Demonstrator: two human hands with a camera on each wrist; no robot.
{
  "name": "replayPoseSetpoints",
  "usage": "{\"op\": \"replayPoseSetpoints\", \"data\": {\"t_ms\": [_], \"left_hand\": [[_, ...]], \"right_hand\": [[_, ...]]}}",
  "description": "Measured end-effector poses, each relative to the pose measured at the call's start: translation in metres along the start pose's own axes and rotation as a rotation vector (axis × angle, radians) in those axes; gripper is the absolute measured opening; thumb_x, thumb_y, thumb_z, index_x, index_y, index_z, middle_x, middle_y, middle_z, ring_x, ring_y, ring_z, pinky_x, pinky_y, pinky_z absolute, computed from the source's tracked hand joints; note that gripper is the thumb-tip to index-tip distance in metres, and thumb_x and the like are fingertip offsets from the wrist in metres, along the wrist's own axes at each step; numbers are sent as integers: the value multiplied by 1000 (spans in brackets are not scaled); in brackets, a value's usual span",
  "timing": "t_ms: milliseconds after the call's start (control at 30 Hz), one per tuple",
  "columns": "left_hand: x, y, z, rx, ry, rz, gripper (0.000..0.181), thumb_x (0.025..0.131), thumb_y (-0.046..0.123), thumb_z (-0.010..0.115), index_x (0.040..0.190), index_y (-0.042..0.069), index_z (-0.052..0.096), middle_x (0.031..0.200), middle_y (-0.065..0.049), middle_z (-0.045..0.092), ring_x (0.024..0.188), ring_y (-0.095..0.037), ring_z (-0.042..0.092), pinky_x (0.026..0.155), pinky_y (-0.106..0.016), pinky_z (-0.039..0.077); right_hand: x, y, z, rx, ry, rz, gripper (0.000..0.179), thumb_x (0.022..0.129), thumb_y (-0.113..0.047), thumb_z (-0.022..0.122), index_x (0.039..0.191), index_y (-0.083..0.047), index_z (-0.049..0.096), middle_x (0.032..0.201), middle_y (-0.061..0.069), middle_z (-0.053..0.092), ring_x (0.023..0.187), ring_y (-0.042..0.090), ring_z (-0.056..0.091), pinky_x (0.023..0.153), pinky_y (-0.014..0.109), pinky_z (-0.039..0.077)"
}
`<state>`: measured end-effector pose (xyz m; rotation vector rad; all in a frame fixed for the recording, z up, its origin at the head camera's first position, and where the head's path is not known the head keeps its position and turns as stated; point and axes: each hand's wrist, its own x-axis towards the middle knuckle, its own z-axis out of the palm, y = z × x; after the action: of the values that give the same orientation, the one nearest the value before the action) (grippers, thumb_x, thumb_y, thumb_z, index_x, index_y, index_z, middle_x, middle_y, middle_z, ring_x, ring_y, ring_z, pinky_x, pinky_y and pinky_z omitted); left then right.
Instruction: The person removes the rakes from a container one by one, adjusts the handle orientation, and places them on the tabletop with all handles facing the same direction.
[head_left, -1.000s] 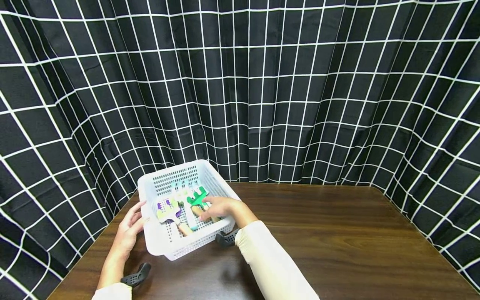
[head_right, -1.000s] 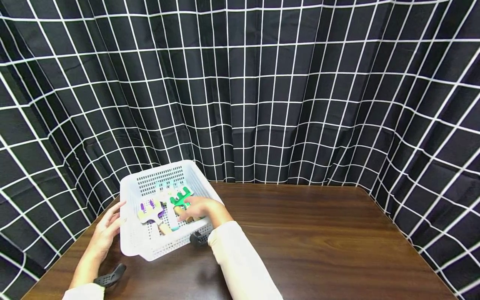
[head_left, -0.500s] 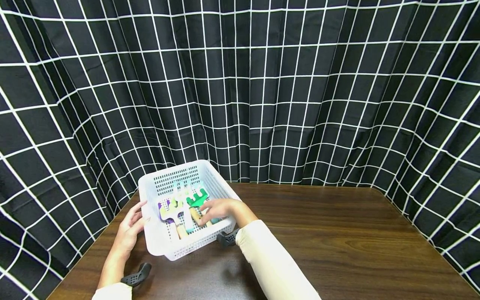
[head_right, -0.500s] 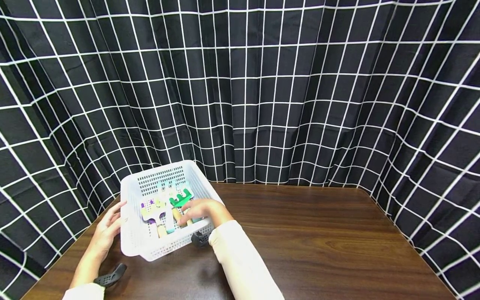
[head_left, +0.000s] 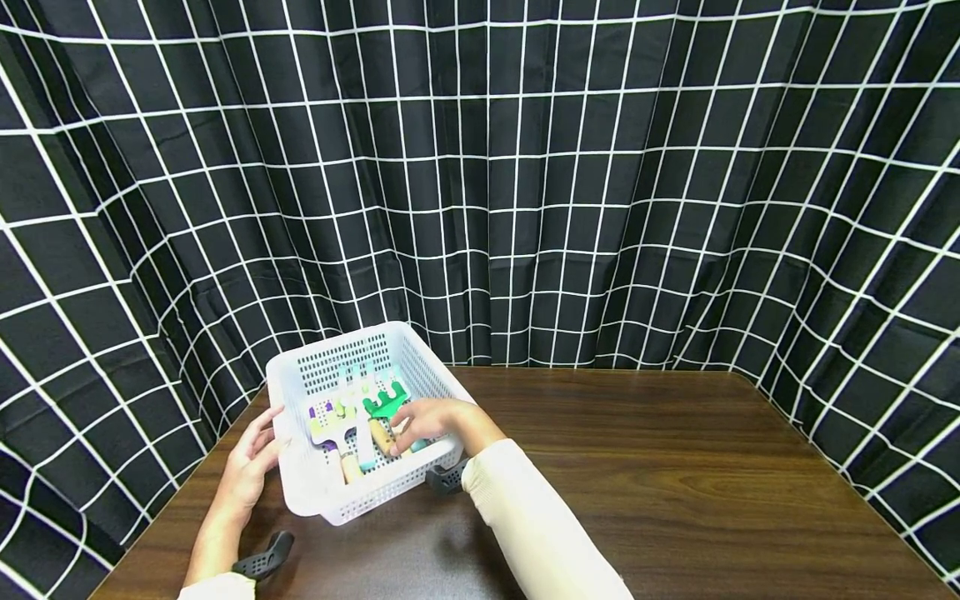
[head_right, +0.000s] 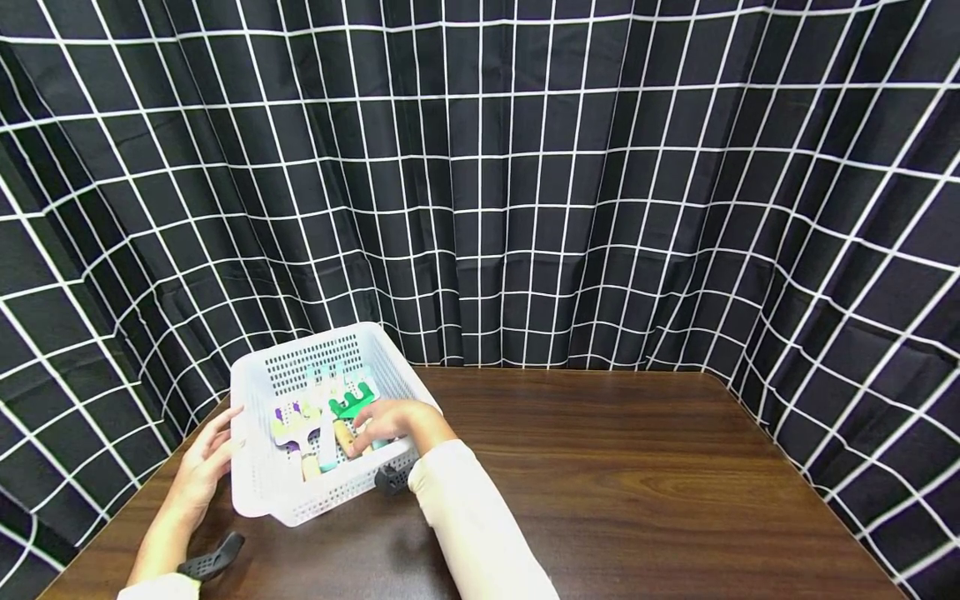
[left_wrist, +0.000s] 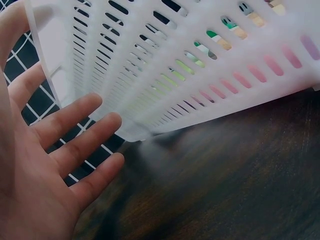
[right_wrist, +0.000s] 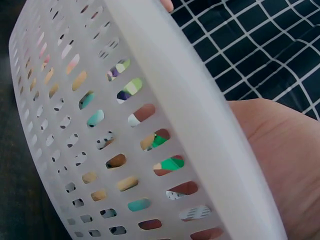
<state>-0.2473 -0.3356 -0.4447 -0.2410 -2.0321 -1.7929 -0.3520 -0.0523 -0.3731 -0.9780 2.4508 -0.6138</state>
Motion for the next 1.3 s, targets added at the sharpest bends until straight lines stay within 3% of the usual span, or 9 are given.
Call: {"op": "replayPoseSetpoints", "data": {"t_ms": [267,400,633,800,1100,1300], "left_hand": [[1,-4,-2,-5,-1,5,48,99,4,52,143,-2,36,108,6,64,92,-3,61,76,-17,47],[1,-5,-2,-12,-1,2,48,99,3,52,143,-3,36,107,5,64,91,-3,61,77,-18,48],[1,-4,-2,4,1,4,47,99,4,51,143,-3,36,108,3,63,91,-4,61,77,-18,48],[1,-4,-2,-3,1,2,47,99,5,52,143,-2,36,108,3,64,92,-5,61,77,-18,47],[2,-2,0,-15,-2,13,47,99,4,51,143,-2,37,107,4,63,91,-4,61,76,-18,48],[1,-1,-1,-11,0,0,47,99,5,52,143,-1,37,108,5,63,91,-4,61,76,-17,47]], "right_hand": [[0,-5,5,-170,-2,61,58,85,-38,71,136,-15,57,141,1,51,131,17,43,105,29,32],[-1,-6,6,-158,-12,72,61,85,-38,71,140,-17,53,145,0,46,133,17,40,106,31,30],[-2,-6,3,-73,121,17,52,83,-30,74,130,-12,60,113,0,67,106,13,59,92,28,42],[-5,-3,1,2,221,-38,48,83,-25,74,127,-9,61,99,0,70,92,11,62,85,27,45],[-7,1,-1,41,356,-98,47,82,-13,77,125,-5,61,101,6,71,107,26,61,89,30,44],[-9,0,0,55,456,-91,43,79,-2,76,121,-5,65,99,3,72,106,22,62,88,29,44]]}}
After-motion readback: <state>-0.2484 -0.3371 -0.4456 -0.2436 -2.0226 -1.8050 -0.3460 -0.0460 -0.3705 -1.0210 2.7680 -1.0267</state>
